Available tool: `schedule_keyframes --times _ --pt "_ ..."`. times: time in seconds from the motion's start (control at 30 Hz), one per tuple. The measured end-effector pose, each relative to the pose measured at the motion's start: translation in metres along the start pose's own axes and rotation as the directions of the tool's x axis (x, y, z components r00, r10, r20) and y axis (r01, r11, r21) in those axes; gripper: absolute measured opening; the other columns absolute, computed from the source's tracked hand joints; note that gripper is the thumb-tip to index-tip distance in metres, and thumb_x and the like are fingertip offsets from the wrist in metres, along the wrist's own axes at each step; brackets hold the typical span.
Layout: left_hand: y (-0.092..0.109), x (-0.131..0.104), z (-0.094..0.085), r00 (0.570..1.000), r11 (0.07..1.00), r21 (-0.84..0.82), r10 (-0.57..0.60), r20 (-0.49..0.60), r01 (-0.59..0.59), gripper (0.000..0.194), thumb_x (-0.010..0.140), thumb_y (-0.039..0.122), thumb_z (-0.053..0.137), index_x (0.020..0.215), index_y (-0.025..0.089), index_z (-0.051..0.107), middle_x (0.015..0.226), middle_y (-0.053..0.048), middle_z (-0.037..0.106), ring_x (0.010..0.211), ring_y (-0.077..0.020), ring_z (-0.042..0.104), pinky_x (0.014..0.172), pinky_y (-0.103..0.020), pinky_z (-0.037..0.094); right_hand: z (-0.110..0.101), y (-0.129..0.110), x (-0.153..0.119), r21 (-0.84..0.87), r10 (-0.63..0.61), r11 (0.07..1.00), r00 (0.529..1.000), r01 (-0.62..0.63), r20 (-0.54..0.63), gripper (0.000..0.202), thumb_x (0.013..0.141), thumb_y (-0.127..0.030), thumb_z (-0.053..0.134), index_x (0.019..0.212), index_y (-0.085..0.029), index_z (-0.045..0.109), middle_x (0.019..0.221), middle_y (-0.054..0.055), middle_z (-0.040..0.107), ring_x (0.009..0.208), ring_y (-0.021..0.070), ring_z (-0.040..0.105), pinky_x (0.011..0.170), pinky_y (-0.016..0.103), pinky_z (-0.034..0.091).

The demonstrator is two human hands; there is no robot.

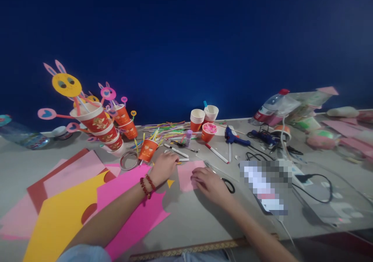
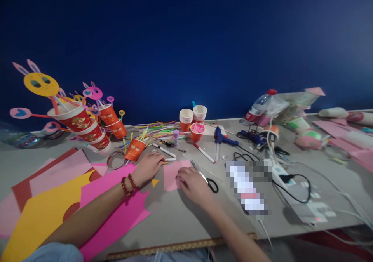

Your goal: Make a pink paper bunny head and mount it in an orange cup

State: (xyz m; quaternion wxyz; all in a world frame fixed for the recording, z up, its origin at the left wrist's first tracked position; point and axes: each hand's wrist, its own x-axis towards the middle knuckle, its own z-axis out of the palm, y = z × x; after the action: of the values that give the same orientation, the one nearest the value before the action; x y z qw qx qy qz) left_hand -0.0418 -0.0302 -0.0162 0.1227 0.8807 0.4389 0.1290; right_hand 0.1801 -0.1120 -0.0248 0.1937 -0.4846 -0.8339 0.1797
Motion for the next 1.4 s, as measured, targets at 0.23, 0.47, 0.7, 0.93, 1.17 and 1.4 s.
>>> schedule_keyframes --times 0.23,0.47,0.7,0.93,1.17,1.4 --pt "0.002 0.005 0.003 1.000 0.995 0.094 0.031 -0.004 -0.030 0.020 0.096 0.017 0.048 0.094 0.016 0.067 0.095 -0.012 0.068 0.100 -0.0276 0.058 0.090 -0.042 0.041 0.003 0.003 -0.013 0.011 -0.011 1.000 1.000 0.011 -0.023 0.018 0.092 -0.014 0.052 0.098 -0.022 0.068 0.112 0.006 0.068 0.101 0.0232 0.060 0.087 0.037 0.049" --pt "0.013 -0.019 0.006 0.996 0.997 0.046 0.060 0.066 -0.064 0.016 0.094 0.031 0.056 0.095 0.018 0.065 0.101 -0.008 0.065 0.100 -0.0253 0.057 0.086 -0.037 0.043 0.006 0.004 -0.014 0.036 -0.021 0.999 0.998 0.023 -0.058 0.017 0.093 -0.016 0.054 0.099 -0.023 0.068 0.109 0.007 0.069 0.102 0.0234 0.060 0.088 0.038 0.050" --pt "0.018 -0.022 0.013 0.992 0.994 -0.094 -0.038 0.123 0.050 0.009 0.092 0.026 0.056 0.090 0.018 0.062 0.100 -0.008 0.064 0.102 -0.0268 0.056 0.087 -0.039 0.042 0.005 -0.002 -0.017 0.052 -0.005 0.999 0.998 0.008 -0.063 0.019 0.093 -0.018 0.052 0.099 -0.023 0.069 0.109 0.008 0.070 0.102 0.0246 0.062 0.088 0.040 0.052" --pt "0.017 -0.025 0.012 0.992 0.960 -0.265 -0.057 0.113 0.085 0.007 0.091 0.020 0.052 0.090 0.019 0.059 0.085 -0.004 0.067 0.081 -0.0203 0.063 0.071 -0.030 0.046 0.006 0.006 -0.038 0.116 0.103 0.991 0.953 -0.072 -0.286 0.030 0.092 -0.022 0.051 0.120 -0.023 0.063 0.122 0.013 0.066 0.115 0.0293 0.060 0.098 0.048 0.049" --pt "0.020 -0.030 0.005 0.995 0.610 -0.790 -0.096 0.009 0.066 0.016 0.089 0.029 0.058 0.101 0.018 0.060 0.092 -0.003 0.065 0.081 -0.0157 0.061 0.075 -0.027 0.049 -0.002 0.007 -0.036 0.614 0.515 0.740 0.818 -0.274 -0.256 0.048 0.084 -0.043 0.064 0.124 -0.018 0.055 0.105 0.012 0.071 0.087 0.0264 0.068 0.076 0.039 0.056" --pt "0.024 -0.031 0.010 0.915 0.047 -0.968 -0.339 0.218 0.248 0.034 0.075 0.043 0.076 0.085 0.018 0.055 0.067 0.005 0.055 0.058 -0.0088 0.053 0.057 -0.020 0.042 0.003 -0.007 -0.028 0.886 0.653 0.418 0.744 -0.201 -0.140 0.034 0.079 -0.045 0.074 0.097 -0.019 0.062 0.064 -0.001 0.061 0.054 0.0148 0.055 0.051 0.027 0.046"
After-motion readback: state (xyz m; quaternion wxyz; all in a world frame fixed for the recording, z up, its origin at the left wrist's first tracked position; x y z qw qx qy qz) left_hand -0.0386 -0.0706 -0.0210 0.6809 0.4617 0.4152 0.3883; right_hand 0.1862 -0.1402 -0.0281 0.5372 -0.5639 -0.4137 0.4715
